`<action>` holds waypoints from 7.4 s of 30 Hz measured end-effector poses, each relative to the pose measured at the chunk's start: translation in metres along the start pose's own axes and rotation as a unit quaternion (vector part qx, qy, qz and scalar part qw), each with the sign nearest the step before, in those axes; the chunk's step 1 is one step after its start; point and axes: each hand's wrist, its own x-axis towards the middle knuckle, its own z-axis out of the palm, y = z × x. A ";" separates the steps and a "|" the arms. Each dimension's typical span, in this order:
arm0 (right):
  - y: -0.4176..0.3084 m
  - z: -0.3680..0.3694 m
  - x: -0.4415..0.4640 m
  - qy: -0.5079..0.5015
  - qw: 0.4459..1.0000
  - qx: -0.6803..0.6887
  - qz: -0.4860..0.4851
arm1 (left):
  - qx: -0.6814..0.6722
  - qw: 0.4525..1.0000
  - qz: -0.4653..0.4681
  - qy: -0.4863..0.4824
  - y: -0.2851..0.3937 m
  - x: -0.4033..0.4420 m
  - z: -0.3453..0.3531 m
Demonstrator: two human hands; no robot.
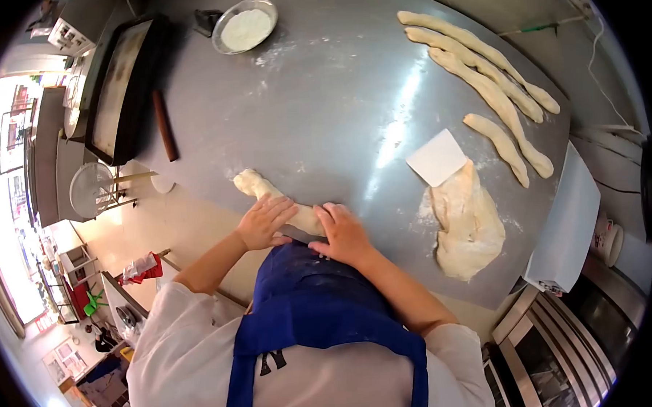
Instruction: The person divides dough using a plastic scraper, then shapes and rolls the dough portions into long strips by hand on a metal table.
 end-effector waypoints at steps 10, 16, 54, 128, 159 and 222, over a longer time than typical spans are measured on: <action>-0.015 -0.046 0.087 -0.129 0.952 0.102 0.259 | 0.066 0.989 -0.017 0.132 -0.132 0.012 -0.028; 0.025 0.004 0.051 -0.039 0.906 -0.417 0.062 | 0.229 0.955 -0.021 0.190 -0.120 0.014 -0.001; 0.131 -0.041 0.228 0.257 0.877 -0.375 0.158 | 0.063 0.922 -0.298 0.240 -0.266 0.095 -0.028; 0.090 -0.017 0.153 0.087 0.921 -0.375 0.061 | -0.081 0.890 -0.306 0.327 -0.196 -0.011 0.020; 0.109 -0.180 0.069 0.173 0.754 -0.333 0.539 | 0.045 0.995 0.088 0.026 -0.104 0.251 -0.056; 0.180 -0.224 0.030 0.052 0.927 -0.199 0.314 | -0.485 0.810 -0.309 0.118 0.195 0.306 0.058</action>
